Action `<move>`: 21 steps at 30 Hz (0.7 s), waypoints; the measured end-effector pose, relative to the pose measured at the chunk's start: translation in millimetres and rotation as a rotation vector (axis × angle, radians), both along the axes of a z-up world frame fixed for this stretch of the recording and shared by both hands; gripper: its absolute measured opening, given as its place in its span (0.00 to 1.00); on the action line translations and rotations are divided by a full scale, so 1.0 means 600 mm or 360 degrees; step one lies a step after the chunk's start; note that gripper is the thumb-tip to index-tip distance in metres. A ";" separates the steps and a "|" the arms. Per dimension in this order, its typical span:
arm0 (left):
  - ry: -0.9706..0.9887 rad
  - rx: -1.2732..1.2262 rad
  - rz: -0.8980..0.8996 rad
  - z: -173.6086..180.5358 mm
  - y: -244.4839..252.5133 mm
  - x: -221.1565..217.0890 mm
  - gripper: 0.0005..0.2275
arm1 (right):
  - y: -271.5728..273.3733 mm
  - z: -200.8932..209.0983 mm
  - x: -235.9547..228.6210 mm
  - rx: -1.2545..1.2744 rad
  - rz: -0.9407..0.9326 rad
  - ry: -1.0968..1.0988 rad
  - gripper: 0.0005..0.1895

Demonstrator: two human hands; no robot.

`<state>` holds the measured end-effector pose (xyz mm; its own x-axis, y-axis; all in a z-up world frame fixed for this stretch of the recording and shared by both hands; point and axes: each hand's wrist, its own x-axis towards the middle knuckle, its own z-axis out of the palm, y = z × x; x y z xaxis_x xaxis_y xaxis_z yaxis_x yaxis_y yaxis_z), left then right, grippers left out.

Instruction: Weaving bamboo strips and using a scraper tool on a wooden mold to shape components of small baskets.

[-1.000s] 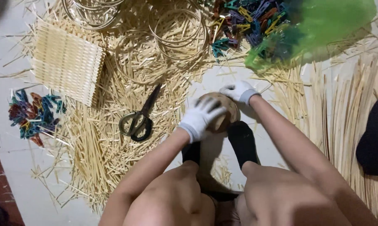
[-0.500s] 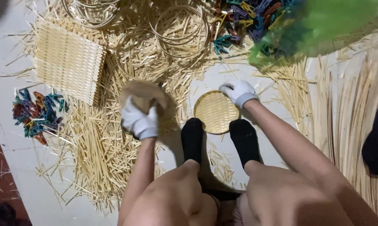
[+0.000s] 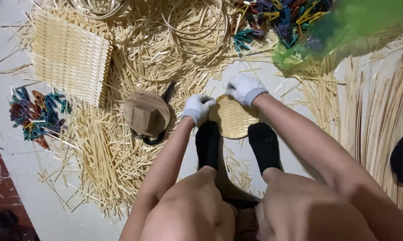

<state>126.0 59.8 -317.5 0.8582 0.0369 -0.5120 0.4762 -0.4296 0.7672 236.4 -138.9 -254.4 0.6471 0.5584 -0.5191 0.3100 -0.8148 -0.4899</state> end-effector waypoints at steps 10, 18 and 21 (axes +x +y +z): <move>-0.0241 0.0042 0.0154 -0.036 0.007 -0.052 0.11 | -0.080 0.034 -0.008 0.0089 -0.0246 -0.0082 0.17; -0.0039 0.0425 0.0184 0.033 -0.033 -0.057 0.12 | -0.133 -0.023 -0.045 0.0205 -0.0347 0.0044 0.15; -0.0021 0.0596 0.0148 0.042 -0.032 -0.054 0.11 | -0.125 -0.041 -0.071 0.0072 -0.0478 -0.0209 0.12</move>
<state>93.5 40.7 -292.2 0.8488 0.2972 -0.4373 0.5174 -0.6368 0.5716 194.0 -213.7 -279.3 0.8459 0.3533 -0.3995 0.1222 -0.8576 -0.4995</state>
